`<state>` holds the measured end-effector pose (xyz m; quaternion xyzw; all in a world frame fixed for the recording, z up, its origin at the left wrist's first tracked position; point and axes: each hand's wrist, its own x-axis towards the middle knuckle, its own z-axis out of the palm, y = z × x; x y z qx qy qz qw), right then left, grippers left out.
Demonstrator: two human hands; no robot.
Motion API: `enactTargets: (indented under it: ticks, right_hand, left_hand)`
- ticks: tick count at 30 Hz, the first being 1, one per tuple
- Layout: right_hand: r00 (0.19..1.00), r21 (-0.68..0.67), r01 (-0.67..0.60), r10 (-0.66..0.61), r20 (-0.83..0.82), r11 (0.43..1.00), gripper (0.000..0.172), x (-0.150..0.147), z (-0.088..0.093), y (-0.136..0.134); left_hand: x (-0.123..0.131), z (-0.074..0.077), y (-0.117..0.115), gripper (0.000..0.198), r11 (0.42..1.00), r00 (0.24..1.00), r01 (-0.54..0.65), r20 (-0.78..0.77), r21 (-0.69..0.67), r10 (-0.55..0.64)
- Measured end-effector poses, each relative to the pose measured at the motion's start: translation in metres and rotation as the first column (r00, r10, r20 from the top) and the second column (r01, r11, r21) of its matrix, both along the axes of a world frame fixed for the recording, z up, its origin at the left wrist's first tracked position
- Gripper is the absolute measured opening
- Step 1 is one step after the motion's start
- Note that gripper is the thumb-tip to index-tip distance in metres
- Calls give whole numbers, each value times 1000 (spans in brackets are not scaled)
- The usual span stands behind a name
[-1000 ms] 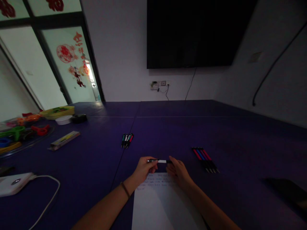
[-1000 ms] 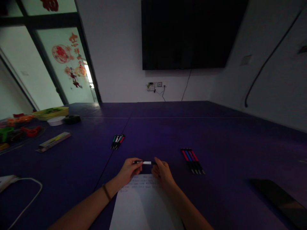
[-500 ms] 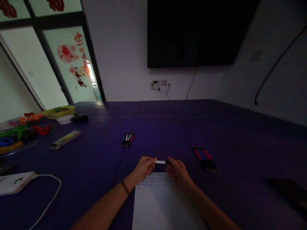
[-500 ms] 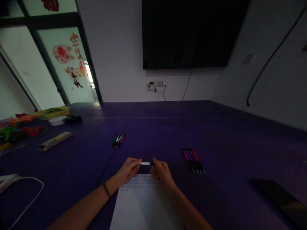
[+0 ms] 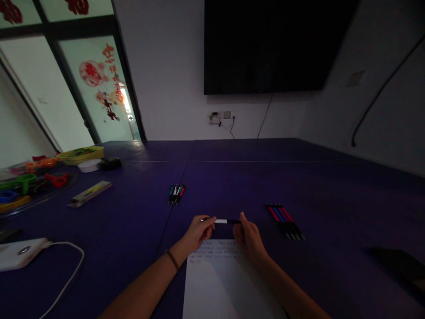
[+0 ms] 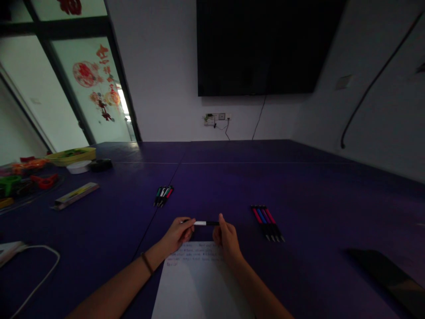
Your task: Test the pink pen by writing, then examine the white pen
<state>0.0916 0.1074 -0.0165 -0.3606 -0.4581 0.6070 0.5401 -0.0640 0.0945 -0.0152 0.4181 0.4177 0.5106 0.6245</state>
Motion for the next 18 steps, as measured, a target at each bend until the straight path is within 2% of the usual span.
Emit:
enactTargets:
  ticks: [5,11,18]
  right_hand:
    - [997,-14,34,-33,66,999,50,-1,0,0]
    - [997,-44,17,-14,79,999,48,0,-8,5]
    - [985,103,-19,1,171,994,35,-3,-5,1]
  left_hand:
    - [1,1,-1,23,996,992,-84,92,9,83]
    - [-1,0,1,27,994,967,-107,228,-28,111]
    - [0,1,3,27,950,917,-295,248,-104,312]
